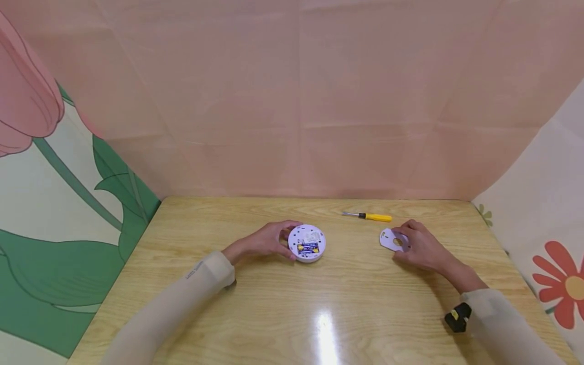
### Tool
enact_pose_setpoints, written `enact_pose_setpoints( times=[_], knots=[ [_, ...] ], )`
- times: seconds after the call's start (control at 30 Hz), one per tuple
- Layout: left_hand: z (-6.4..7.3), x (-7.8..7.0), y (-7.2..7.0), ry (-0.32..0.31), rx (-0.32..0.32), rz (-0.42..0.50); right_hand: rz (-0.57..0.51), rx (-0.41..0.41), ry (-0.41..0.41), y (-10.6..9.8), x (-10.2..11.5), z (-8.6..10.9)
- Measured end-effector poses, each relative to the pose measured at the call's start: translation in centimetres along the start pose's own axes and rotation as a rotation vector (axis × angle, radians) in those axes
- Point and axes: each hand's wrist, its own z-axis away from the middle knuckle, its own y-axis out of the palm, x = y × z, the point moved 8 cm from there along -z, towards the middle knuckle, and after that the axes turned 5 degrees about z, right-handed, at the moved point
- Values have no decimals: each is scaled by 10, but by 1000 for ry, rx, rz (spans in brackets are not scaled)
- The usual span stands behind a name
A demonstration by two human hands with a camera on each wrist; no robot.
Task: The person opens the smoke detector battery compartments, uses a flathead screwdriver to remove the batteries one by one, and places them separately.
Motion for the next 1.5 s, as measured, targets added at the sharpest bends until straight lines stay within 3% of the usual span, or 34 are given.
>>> enact_pose_setpoints(
  times=[0.47, 0.7, 1.07, 1.5],
  knots=[
    [-2, 2, 0, 11, 5, -4, -11, -113, -11, -9, 5, -2],
    [-2, 2, -1, 5, -1, -3, -22, -86, 46, -10, 18, -16],
    [-1, 1, 0, 6, 0, -17, -32, -92, -5, -2, 40, -39],
    [-2, 2, 0, 12, -3, -13, -45, -61, -14, 15, 46, -60]
  ],
)
